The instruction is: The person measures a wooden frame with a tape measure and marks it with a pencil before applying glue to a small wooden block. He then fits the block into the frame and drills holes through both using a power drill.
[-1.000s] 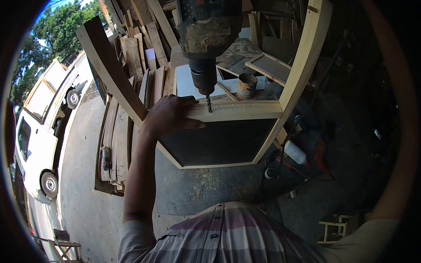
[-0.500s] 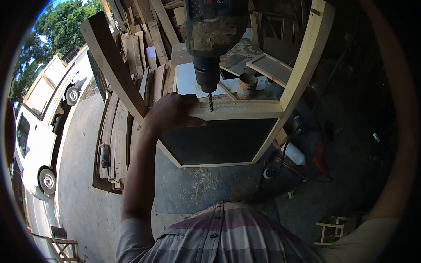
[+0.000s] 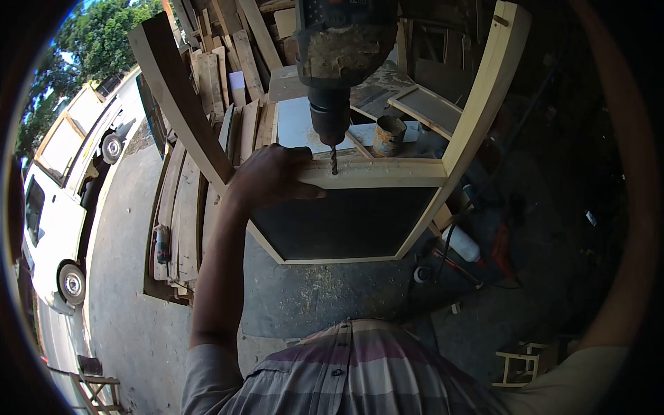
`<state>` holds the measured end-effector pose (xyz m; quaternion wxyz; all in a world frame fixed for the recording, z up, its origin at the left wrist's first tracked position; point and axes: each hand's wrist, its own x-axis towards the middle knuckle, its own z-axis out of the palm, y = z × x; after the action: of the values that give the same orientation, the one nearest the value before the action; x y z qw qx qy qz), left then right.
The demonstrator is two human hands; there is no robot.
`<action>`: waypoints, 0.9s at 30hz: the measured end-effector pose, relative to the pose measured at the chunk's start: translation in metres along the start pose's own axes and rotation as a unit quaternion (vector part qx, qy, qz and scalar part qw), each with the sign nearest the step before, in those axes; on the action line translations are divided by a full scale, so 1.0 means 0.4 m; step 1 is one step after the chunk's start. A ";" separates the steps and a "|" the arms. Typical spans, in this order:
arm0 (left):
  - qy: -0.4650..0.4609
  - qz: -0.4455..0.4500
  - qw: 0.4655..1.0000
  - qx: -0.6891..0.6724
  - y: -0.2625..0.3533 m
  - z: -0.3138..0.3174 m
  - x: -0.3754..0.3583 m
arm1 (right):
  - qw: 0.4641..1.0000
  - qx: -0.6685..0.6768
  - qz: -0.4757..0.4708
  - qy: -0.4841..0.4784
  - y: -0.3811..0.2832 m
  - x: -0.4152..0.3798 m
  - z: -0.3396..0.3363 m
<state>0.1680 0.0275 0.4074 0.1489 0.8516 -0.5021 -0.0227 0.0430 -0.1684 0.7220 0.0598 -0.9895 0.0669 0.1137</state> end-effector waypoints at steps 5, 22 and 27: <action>0.000 -0.004 1.000 -0.001 0.008 -0.008 -0.006 | 0.999 0.020 -0.027 -0.024 0.019 -0.003 -0.012; -0.005 0.002 1.000 0.010 0.007 -0.013 -0.007 | 0.996 0.076 -0.011 -0.044 -0.008 -0.011 -0.002; -0.004 -0.002 1.000 0.007 0.011 -0.014 -0.007 | 0.999 0.038 -0.008 0.014 -0.002 -0.011 0.007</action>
<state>0.1641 0.0294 0.4135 0.1410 0.8534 -0.5013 -0.0230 0.0384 -0.1668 0.7203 0.0972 -0.9885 0.0638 0.0966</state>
